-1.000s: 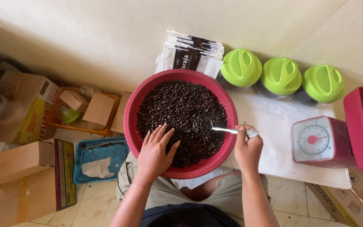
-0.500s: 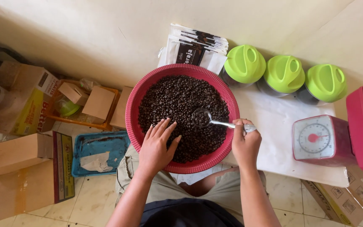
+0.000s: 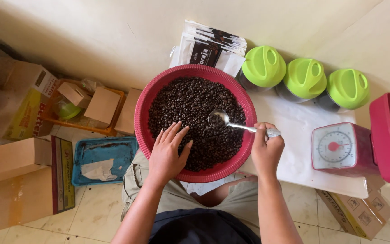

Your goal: The person scoops roasted coffee beans from a large red bowl using a metal spoon and transfers them into a pink weighing container placed on a scale. The person repeats this scooping and pouring action multiple times.

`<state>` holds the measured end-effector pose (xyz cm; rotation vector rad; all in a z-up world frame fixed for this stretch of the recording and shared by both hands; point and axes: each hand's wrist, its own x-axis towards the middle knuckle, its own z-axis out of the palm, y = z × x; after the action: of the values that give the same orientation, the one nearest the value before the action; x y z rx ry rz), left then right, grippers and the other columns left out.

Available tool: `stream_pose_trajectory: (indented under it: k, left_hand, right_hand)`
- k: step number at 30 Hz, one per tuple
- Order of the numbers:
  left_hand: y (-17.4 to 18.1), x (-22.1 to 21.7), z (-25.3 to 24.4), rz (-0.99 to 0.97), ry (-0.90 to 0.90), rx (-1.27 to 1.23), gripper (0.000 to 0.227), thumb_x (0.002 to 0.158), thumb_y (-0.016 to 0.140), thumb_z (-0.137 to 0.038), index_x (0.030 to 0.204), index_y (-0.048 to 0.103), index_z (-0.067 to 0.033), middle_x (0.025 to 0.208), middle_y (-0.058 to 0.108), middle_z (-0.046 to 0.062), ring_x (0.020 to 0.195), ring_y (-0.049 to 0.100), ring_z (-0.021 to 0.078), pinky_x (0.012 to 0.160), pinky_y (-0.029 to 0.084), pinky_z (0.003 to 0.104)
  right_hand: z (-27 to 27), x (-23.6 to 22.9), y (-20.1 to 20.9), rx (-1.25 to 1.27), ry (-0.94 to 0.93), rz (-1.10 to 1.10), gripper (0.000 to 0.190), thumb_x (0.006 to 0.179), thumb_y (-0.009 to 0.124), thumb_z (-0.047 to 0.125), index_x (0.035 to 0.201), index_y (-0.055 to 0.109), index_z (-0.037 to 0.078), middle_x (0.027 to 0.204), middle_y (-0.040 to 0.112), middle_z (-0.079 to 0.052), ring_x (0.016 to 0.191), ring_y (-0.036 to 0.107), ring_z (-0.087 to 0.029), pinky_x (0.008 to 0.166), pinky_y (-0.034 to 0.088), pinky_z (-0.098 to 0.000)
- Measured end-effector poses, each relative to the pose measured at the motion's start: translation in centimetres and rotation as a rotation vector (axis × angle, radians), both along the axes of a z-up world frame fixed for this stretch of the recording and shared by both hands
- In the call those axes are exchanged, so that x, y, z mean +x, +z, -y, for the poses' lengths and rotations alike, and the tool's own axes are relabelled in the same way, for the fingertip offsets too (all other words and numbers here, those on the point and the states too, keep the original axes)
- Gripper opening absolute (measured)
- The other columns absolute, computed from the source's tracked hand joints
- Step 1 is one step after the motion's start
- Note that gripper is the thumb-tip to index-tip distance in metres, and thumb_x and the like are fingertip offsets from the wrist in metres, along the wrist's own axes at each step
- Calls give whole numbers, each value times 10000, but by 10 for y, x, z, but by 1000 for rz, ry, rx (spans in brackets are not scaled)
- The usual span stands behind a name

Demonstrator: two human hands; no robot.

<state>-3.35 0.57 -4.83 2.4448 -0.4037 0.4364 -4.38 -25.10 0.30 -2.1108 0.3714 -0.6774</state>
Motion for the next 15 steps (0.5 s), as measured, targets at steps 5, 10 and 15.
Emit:
stream_pose_trajectory:
  k: [5, 10, 15]
  left_hand:
    - [6, 0, -2, -52, -18, 30, 442, 959, 647, -375, 1350, 645, -170, 1393, 617, 117, 1360, 533, 306, 1116, 399, 514]
    - [4, -3, -4, -80, -30, 40, 466, 960, 640, -405, 1360, 637, -165, 1414, 599, 132, 1384, 510, 318, 1128, 383, 527]
    - [3, -5, -8, -97, -36, 51, 477, 961, 629, -431, 1356, 638, -166, 1433, 580, 137, 1406, 485, 316, 1138, 376, 529]
  right_hand:
    - [-7, 1, -3, -58, 0, -40, 208, 1025, 546, 114, 937, 724, 52, 776, 731, -142, 754, 700, -267, 762, 551, -410]
    - [-10, -4, -3, -110, 4, -91, 216, 1035, 534, 174, 968, 726, 98, 766, 741, -87, 757, 698, -210, 756, 546, -382]
    - [-18, -11, 4, -97, 14, -75, 225, 1022, 530, 150, 939, 733, 101, 750, 741, -83, 682, 629, -189, 735, 528, -356]
